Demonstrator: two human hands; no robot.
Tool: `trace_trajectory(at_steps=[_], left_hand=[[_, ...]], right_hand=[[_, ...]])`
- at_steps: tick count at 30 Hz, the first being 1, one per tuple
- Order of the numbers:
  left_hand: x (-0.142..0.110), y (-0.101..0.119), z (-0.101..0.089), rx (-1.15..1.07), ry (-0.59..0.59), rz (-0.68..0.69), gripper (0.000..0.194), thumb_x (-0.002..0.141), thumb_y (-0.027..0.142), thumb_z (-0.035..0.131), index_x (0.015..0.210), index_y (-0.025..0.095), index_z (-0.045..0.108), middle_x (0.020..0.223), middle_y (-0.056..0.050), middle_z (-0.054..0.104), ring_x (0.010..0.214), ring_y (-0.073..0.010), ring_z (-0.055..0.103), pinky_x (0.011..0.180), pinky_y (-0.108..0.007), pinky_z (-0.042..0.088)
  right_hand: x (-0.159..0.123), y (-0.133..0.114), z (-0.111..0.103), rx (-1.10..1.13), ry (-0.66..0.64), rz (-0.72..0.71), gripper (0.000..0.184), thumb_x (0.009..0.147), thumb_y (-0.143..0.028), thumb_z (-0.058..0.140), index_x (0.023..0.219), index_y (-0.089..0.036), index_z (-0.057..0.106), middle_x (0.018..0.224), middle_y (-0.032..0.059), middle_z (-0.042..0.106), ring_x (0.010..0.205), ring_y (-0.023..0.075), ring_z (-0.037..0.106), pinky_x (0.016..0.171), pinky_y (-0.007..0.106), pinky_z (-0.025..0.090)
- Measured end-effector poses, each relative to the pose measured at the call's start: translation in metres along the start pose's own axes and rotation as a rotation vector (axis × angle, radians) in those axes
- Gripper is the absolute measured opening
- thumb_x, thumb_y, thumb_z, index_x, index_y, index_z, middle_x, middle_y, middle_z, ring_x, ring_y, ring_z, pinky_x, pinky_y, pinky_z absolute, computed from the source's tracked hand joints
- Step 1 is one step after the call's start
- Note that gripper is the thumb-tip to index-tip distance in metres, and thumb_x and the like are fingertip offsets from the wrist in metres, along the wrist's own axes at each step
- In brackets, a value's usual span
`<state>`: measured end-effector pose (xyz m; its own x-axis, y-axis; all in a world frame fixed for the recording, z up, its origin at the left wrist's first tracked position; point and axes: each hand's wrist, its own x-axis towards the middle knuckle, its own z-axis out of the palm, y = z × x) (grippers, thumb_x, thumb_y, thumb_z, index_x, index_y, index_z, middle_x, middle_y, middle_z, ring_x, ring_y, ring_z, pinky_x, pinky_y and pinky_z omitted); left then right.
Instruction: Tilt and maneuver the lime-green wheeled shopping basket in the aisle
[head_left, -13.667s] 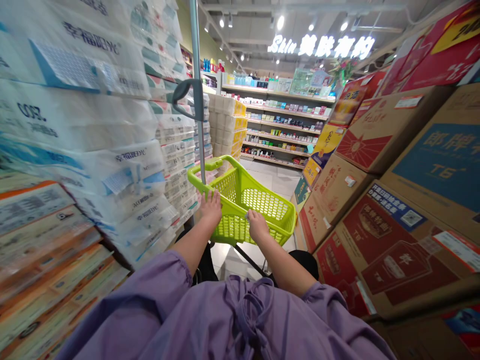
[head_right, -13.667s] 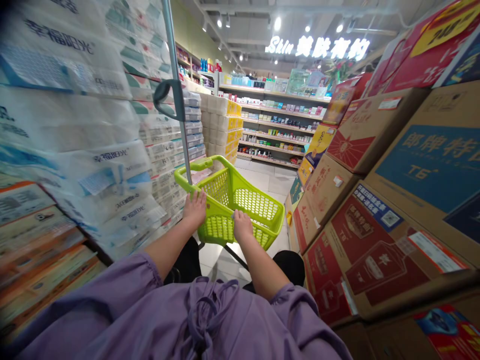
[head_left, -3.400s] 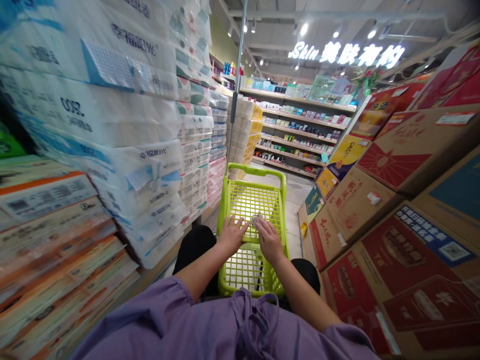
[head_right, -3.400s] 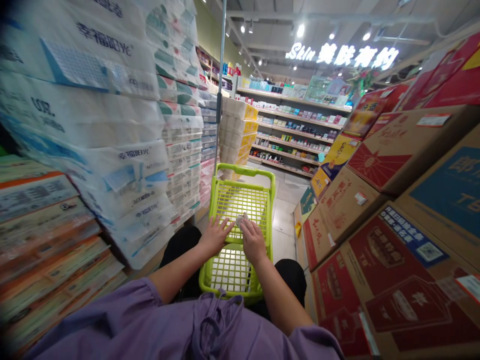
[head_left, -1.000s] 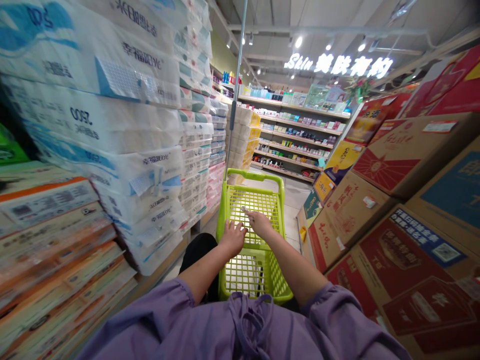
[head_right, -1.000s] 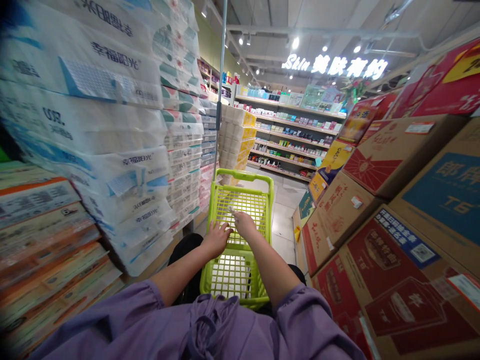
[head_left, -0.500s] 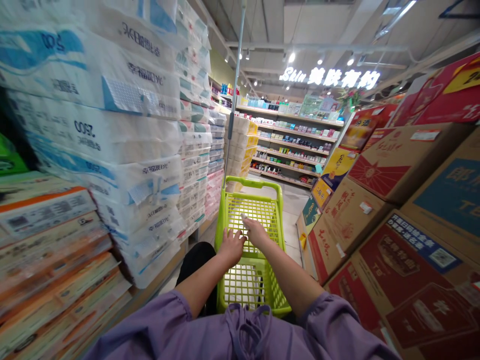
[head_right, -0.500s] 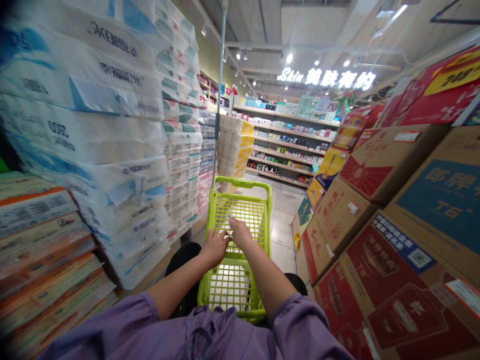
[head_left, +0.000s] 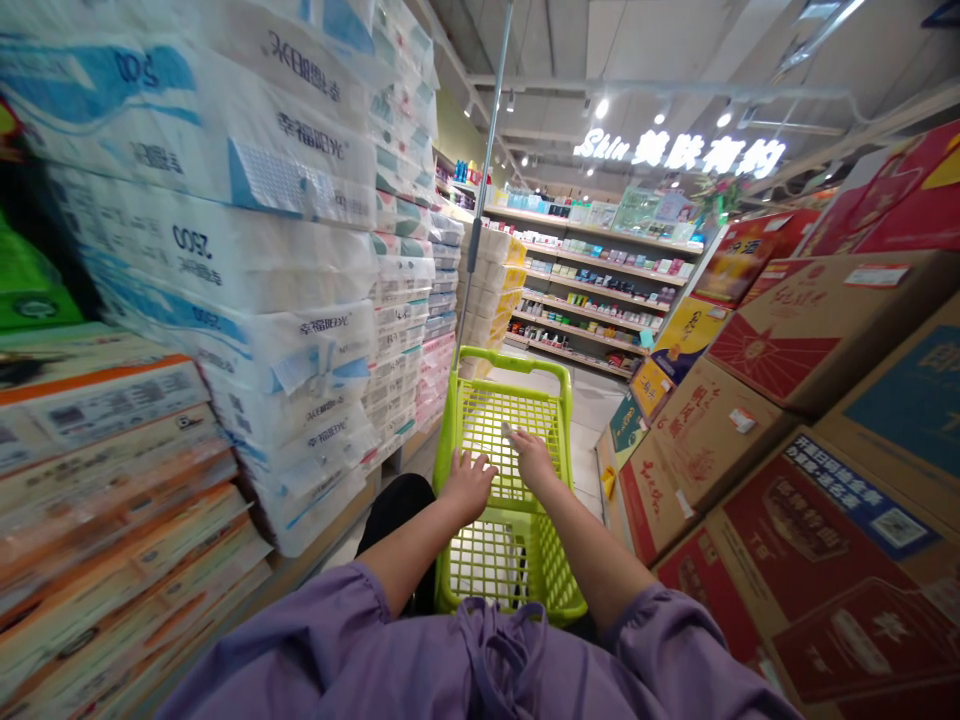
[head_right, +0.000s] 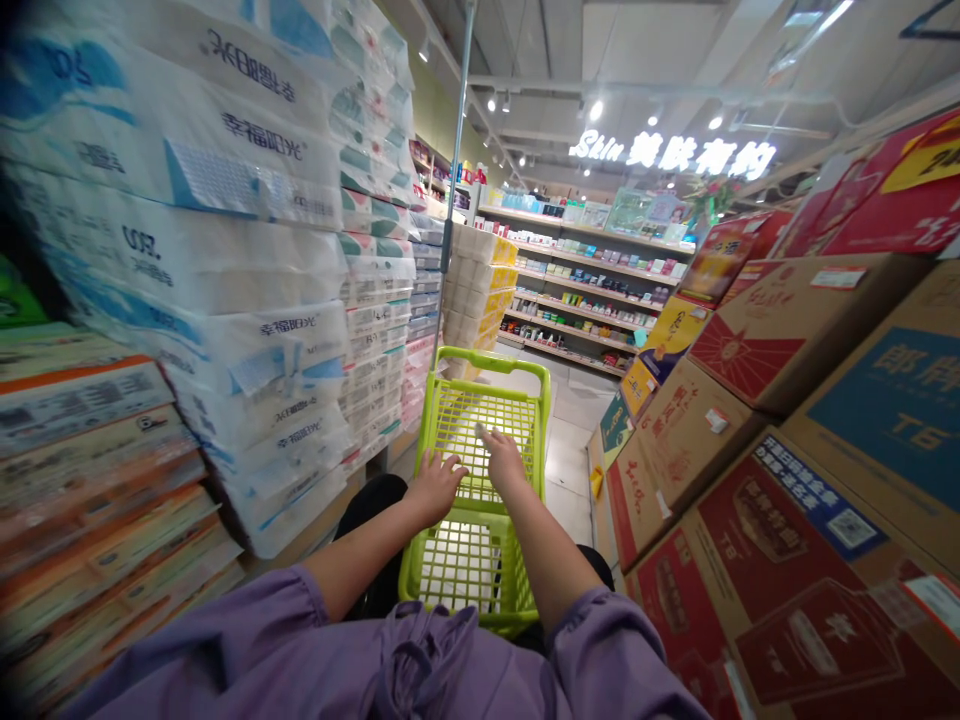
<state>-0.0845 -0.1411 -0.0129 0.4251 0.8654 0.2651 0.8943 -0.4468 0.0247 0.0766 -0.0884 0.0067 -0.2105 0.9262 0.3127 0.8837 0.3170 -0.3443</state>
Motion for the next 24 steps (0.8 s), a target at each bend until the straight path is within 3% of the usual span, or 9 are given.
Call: trace_trajectory(at_steps=[2,7,10,12,18,20,24], left_hand=[[0.0,0.0,0.0,0.001,-0.004,0.003,0.039,0.085,0.015,0.044,0.122,0.023,0.055,0.136,-0.009,0.049,0.127,-0.0338,0.041,0.111,-0.06,0.016],[0.001,-0.001,0.001,0.015,-0.012,-0.003,0.037,0.086,0.015,0.044,0.12,0.022,0.057,0.136,-0.01,0.05,0.127,-0.0337,0.04,0.111,-0.06,0.017],[0.001,-0.001,0.001,0.006,0.002,0.004,0.039,0.085,0.015,0.045,0.121,0.023,0.056,0.135,-0.01,0.05,0.126,-0.034,0.041,0.111,-0.06,0.017],[0.001,0.0,0.0,-0.006,0.002,0.006,0.039,0.084,0.014,0.045,0.121,0.024,0.056,0.135,-0.009,0.05,0.126,-0.0338,0.041,0.112,-0.06,0.016],[0.0,0.0,-0.001,-0.025,-0.027,-0.009,0.039,0.086,0.013,0.043,0.123,0.019,0.056,0.136,-0.015,0.048,0.129,-0.0359,0.039,0.112,-0.061,0.014],[0.0,0.0,0.0,-0.027,-0.02,0.001,0.04,0.084,0.012,0.044,0.121,0.019,0.057,0.136,-0.014,0.048,0.128,-0.0367,0.039,0.111,-0.062,0.015],[0.0,0.0,0.002,-0.032,0.004,0.003,0.041,0.084,0.012,0.045,0.122,0.021,0.057,0.136,-0.012,0.049,0.127,-0.0358,0.041,0.111,-0.062,0.016]], right_hand=[[-0.001,0.0,0.002,-0.038,-0.002,0.066,0.067,0.077,-0.003,0.046,0.139,-0.027,0.047,0.147,0.0054,0.044,0.135,0.0242,0.038,0.104,0.042,0.04],[-0.003,-0.003,0.006,-0.092,-0.228,-0.145,0.069,0.073,0.002,0.05,0.135,-0.029,0.052,0.152,0.002,0.036,0.143,0.0248,0.024,0.11,0.045,0.033],[-0.002,-0.001,0.002,-0.171,-0.202,-0.05,0.08,0.069,0.007,0.05,0.14,-0.029,0.044,0.155,0.004,0.03,0.144,0.0273,0.021,0.111,0.051,0.03],[-0.001,-0.004,0.002,-0.184,-0.172,0.033,0.081,0.068,0.007,0.05,0.142,-0.027,0.042,0.156,0.0056,0.027,0.143,0.0275,0.022,0.111,0.048,0.033],[0.001,-0.019,-0.001,-0.082,-0.284,-0.279,0.071,0.074,0.006,0.047,0.139,-0.023,0.047,0.147,0.0042,0.043,0.142,0.0217,0.027,0.115,0.039,0.029],[0.002,-0.01,-0.012,-0.109,-0.267,-0.189,0.076,0.072,0.009,0.045,0.139,-0.028,0.046,0.15,0.0023,0.039,0.143,0.0218,0.027,0.113,0.04,0.031],[0.001,0.003,-0.026,-0.187,-0.143,0.149,0.076,0.073,0.008,0.046,0.14,-0.027,0.045,0.157,0.0074,0.023,0.144,0.0284,0.02,0.109,0.047,0.034]])
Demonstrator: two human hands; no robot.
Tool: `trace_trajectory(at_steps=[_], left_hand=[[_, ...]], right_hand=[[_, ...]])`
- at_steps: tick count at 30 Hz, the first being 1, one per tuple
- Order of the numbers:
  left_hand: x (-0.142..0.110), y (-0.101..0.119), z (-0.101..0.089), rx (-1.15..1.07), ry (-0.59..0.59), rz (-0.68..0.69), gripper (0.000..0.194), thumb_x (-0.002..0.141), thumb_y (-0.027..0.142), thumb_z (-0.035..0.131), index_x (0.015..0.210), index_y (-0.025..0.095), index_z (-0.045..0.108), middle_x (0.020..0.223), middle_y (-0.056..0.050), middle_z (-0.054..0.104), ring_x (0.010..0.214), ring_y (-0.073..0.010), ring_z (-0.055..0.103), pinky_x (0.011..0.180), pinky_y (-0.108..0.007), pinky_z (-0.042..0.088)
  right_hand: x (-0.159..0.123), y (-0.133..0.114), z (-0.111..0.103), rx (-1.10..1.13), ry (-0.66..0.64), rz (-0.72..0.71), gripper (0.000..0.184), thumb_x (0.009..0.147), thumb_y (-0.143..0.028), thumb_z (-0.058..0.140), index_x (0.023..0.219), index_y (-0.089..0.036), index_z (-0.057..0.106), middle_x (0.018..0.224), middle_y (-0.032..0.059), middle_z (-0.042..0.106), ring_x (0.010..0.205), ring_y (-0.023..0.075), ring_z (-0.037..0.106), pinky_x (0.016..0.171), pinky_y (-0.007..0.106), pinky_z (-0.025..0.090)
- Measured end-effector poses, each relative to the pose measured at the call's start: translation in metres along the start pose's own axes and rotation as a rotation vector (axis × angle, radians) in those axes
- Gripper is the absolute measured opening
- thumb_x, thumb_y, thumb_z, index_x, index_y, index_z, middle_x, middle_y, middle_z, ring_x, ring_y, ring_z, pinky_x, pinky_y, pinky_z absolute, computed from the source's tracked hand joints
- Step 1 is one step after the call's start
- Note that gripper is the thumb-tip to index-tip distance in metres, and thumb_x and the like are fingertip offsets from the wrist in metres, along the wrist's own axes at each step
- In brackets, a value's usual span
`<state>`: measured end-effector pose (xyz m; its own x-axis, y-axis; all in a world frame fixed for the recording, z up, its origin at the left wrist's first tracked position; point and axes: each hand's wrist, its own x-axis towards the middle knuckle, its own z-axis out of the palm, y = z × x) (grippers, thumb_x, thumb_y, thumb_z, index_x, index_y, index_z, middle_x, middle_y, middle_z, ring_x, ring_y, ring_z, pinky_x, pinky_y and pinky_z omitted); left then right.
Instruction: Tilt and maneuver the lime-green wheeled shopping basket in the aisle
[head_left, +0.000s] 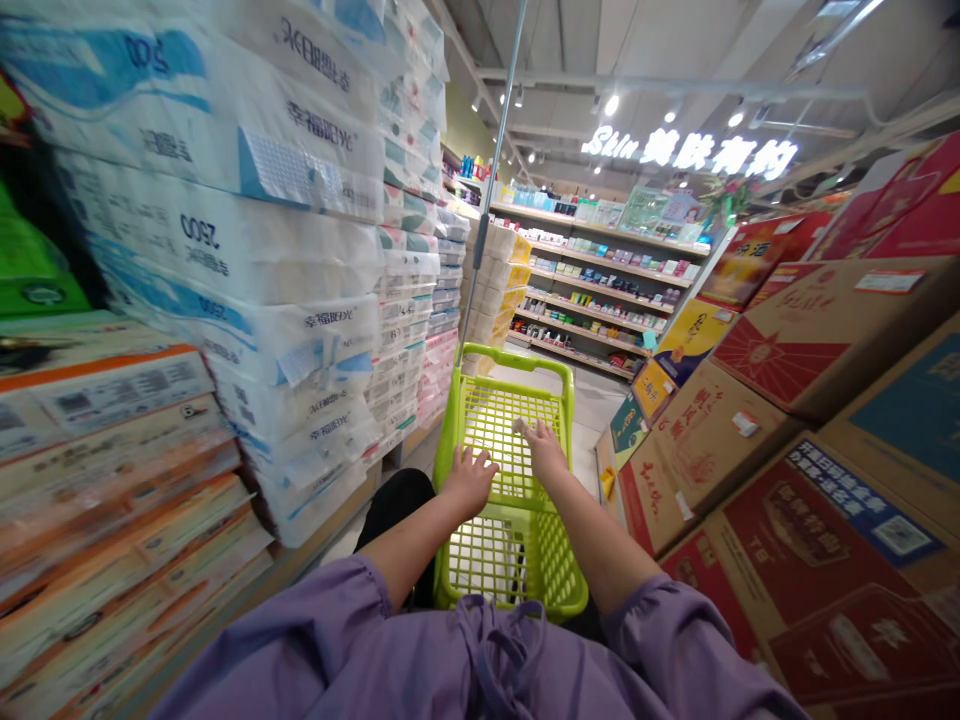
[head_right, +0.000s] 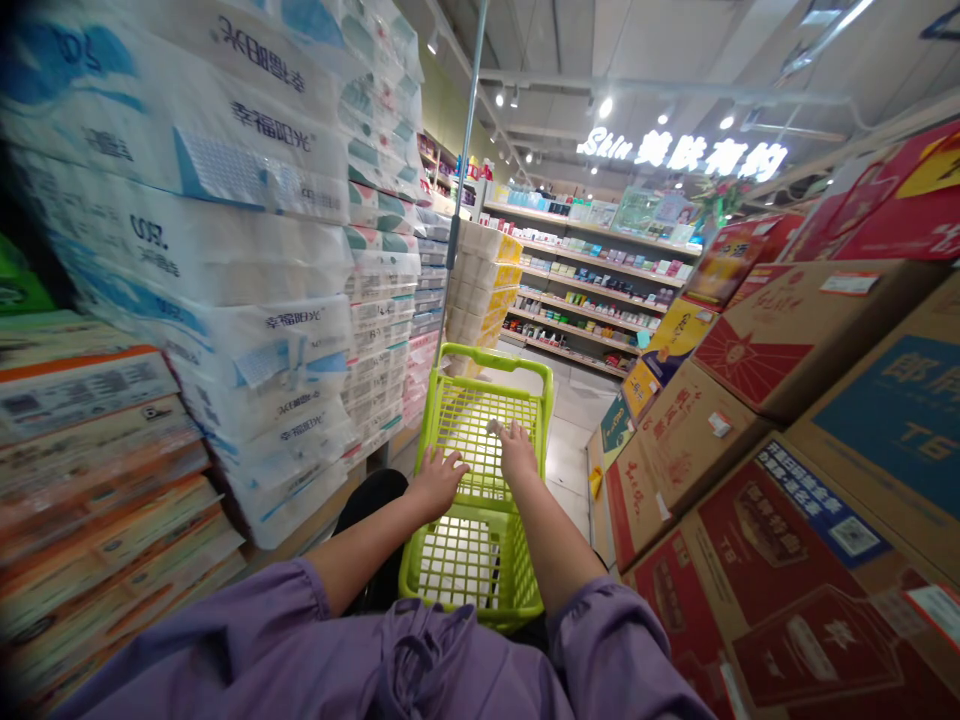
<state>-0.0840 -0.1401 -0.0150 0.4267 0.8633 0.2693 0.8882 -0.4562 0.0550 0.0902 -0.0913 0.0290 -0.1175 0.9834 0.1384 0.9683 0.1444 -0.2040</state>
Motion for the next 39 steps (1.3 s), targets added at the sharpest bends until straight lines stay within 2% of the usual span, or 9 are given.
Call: trace_trajectory(at_steps=[3,7,12,14,18,23,29,35,39], left_hand=[[0.001,0.001,-0.001,0.014,0.001,-0.016,0.039,0.085,0.015,0.045,0.121,0.023,0.057,0.135,-0.01,0.05,0.127,-0.0344,0.041,0.111,-0.06,0.017],[-0.001,0.001,-0.004,0.028,-0.019,-0.008,0.042,0.085,0.018,0.046,0.126,0.019,0.055,0.136,-0.013,0.05,0.128,-0.0362,0.039,0.112,-0.059,0.017],[-0.001,0.0,-0.003,0.005,-0.007,-0.006,0.037,0.086,0.017,0.045,0.12,0.022,0.059,0.136,-0.011,0.05,0.127,-0.0347,0.04,0.112,-0.06,0.017],[0.0,0.0,-0.001,0.006,-0.005,-0.009,0.038,0.086,0.017,0.045,0.121,0.022,0.058,0.137,-0.011,0.049,0.128,-0.0351,0.04,0.112,-0.06,0.017],[0.0,0.0,0.002,0.011,0.009,-0.003,0.041,0.085,0.016,0.046,0.125,0.02,0.056,0.137,-0.011,0.049,0.127,-0.0359,0.04,0.112,-0.06,0.016],[0.0,0.0,0.001,-0.002,0.006,-0.005,0.042,0.083,0.014,0.049,0.122,0.025,0.056,0.136,-0.009,0.049,0.127,-0.0335,0.04,0.112,-0.059,0.015],[0.001,-0.001,0.003,0.021,0.008,-0.002,0.037,0.083,0.016,0.049,0.119,0.021,0.058,0.135,-0.011,0.05,0.127,-0.0349,0.041,0.111,-0.06,0.017],[0.001,-0.002,0.004,-0.002,0.038,0.007,0.039,0.083,0.015,0.049,0.12,0.023,0.059,0.133,-0.01,0.051,0.124,-0.0345,0.043,0.11,-0.06,0.018],[0.002,-0.001,0.003,0.004,0.036,-0.002,0.039,0.083,0.014,0.047,0.119,0.021,0.059,0.132,-0.011,0.053,0.124,-0.0353,0.044,0.11,-0.061,0.019]], right_hand=[[-0.006,-0.016,0.009,0.04,-0.026,-0.092,0.065,0.075,0.0,0.054,0.134,-0.025,0.053,0.157,0.0074,0.022,0.145,0.0294,0.019,0.109,0.045,0.034],[-0.01,-0.037,0.021,0.181,-0.117,-0.294,0.077,0.075,-0.009,0.059,0.146,-0.027,0.036,0.152,0.0069,0.036,0.143,0.0242,0.026,0.116,0.043,0.024],[-0.008,-0.02,0.02,0.251,-0.075,-0.128,0.054,0.087,-0.021,0.047,0.14,-0.029,0.045,0.154,0.0028,0.031,0.144,0.0263,0.023,0.114,0.052,0.023],[-0.009,-0.012,0.025,0.212,-0.055,-0.196,0.046,0.09,-0.025,0.047,0.136,-0.03,0.051,0.155,0.0022,0.029,0.144,0.0291,0.02,0.113,0.057,0.021],[-0.008,0.003,0.035,0.209,0.01,-0.403,0.045,0.089,-0.014,0.043,0.131,-0.022,0.057,0.15,0.006,0.04,0.139,0.0225,0.032,0.114,0.042,0.029],[-0.003,0.016,0.034,0.189,0.212,-0.116,0.054,0.079,-0.002,0.043,0.127,-0.021,0.061,0.145,0.0073,0.046,0.134,0.0237,0.041,0.11,0.043,0.035],[-0.009,0.006,0.045,0.277,0.138,-0.393,0.052,0.078,-0.003,0.045,0.122,-0.024,0.065,0.139,0.0036,0.054,0.132,0.0207,0.044,0.11,0.039,0.036],[-0.003,0.024,0.044,0.46,0.362,-0.098,0.037,0.081,-0.015,0.049,0.11,-0.019,0.071,0.132,0.0088,0.058,0.127,0.0258,0.049,0.108,0.043,0.037],[-0.005,0.003,0.053,0.617,0.223,-0.243,0.035,0.081,-0.025,0.056,0.114,-0.023,0.068,0.128,0.0071,0.061,0.126,0.0251,0.05,0.107,0.045,0.038]])
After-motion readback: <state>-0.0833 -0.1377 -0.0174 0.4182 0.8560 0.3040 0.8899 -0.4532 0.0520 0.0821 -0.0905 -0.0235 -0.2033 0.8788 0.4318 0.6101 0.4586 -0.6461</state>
